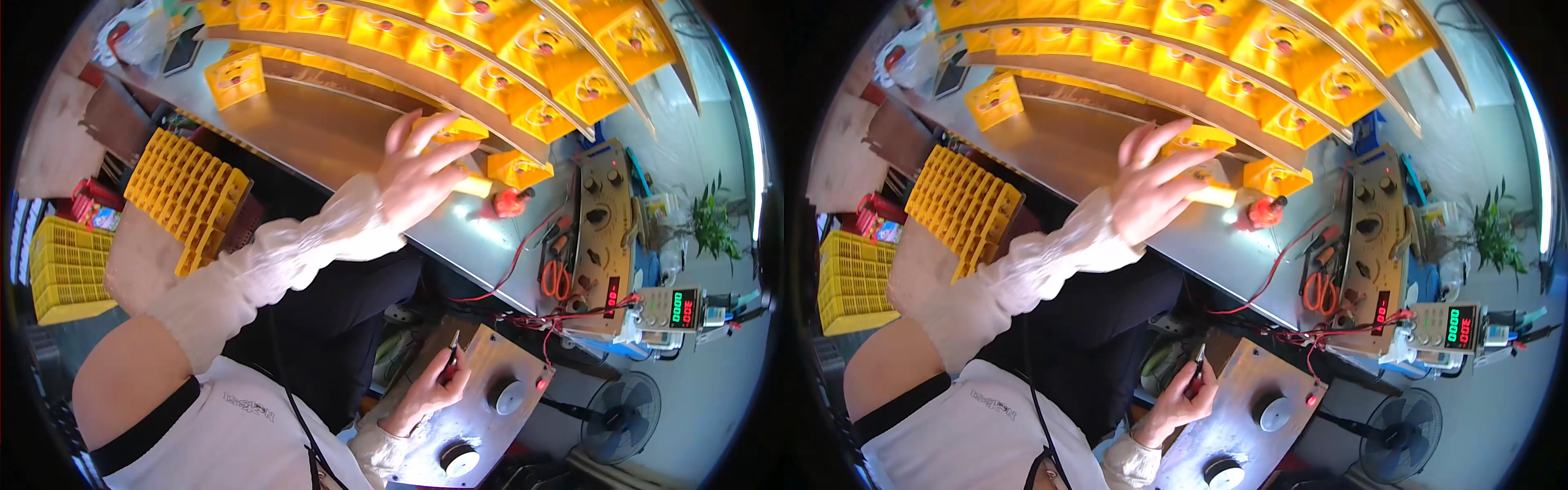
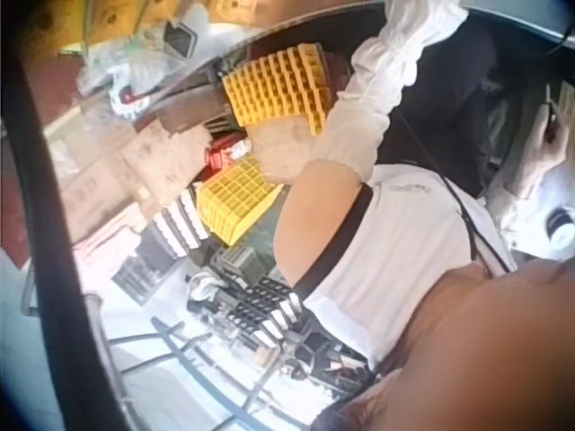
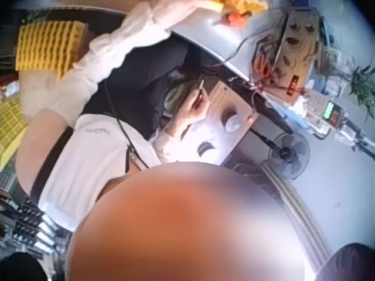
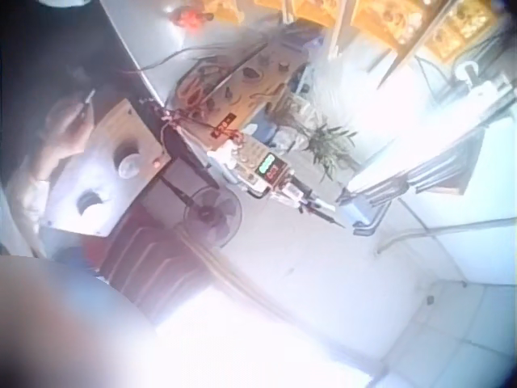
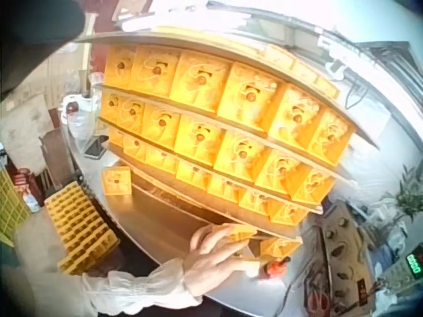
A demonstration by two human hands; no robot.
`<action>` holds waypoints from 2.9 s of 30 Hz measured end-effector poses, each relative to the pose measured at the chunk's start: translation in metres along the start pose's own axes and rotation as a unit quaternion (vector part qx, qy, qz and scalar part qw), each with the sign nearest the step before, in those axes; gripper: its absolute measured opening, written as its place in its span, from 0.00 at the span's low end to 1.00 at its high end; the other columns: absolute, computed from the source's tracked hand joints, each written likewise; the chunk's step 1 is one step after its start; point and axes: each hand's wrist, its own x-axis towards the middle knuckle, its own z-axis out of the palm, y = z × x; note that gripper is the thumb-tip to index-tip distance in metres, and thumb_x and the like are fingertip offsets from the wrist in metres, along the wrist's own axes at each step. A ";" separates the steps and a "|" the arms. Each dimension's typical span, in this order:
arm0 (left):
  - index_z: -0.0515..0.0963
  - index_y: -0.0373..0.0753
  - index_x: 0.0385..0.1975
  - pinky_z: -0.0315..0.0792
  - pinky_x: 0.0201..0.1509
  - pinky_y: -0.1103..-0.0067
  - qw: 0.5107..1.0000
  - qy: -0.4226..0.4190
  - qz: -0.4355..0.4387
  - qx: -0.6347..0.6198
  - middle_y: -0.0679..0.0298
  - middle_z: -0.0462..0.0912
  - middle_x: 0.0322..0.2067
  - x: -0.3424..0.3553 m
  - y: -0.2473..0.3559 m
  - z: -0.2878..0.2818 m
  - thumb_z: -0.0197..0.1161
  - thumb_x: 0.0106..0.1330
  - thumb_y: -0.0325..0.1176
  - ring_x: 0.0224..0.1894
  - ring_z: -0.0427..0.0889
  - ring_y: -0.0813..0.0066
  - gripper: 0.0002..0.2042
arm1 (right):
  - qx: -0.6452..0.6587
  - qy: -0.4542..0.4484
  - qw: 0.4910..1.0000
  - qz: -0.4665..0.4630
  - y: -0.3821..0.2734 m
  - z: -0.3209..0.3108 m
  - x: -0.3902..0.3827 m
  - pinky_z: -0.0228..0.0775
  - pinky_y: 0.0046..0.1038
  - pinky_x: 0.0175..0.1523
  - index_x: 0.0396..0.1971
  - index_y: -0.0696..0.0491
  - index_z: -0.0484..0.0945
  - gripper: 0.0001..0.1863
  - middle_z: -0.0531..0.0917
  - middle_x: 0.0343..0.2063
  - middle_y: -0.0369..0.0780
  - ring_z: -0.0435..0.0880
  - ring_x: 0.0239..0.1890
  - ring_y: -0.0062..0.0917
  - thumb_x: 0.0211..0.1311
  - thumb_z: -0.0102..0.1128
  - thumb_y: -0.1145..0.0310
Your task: Testing yellow analog meters by connecting test leads to terminals and observing the needle response.
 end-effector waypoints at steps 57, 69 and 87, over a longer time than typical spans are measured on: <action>0.60 0.39 0.67 0.64 0.65 0.64 0.942 -0.166 -0.087 -0.278 0.56 0.71 0.61 -0.073 -0.003 -0.051 0.82 0.30 0.33 0.61 0.71 0.53 0.55 | 0.140 -0.089 0.984 0.065 -0.048 0.047 0.032 0.77 0.21 0.40 0.32 0.62 0.80 0.10 0.85 0.30 0.42 0.85 0.32 0.23 0.49 0.72 0.84; 0.61 0.38 0.66 0.66 0.63 0.64 0.943 -0.152 -0.082 -0.286 0.56 0.72 0.59 -0.065 0.000 -0.046 0.82 0.32 0.35 0.59 0.74 0.55 0.54 | 0.037 -0.141 0.988 -0.056 -0.052 0.065 0.046 0.71 0.21 0.26 0.27 0.61 0.79 0.08 0.84 0.24 0.42 0.82 0.23 0.22 0.51 0.72 0.81; 0.61 0.37 0.67 0.67 0.58 0.60 0.950 -0.112 0.008 -0.290 0.50 0.74 0.54 -0.085 0.041 -0.042 0.75 0.39 0.29 0.55 0.74 0.49 0.48 | 0.028 -0.141 0.989 -0.041 -0.055 0.065 0.017 0.71 0.40 0.56 0.66 0.64 0.57 0.54 0.67 0.57 0.56 0.71 0.58 0.50 0.40 0.81 0.64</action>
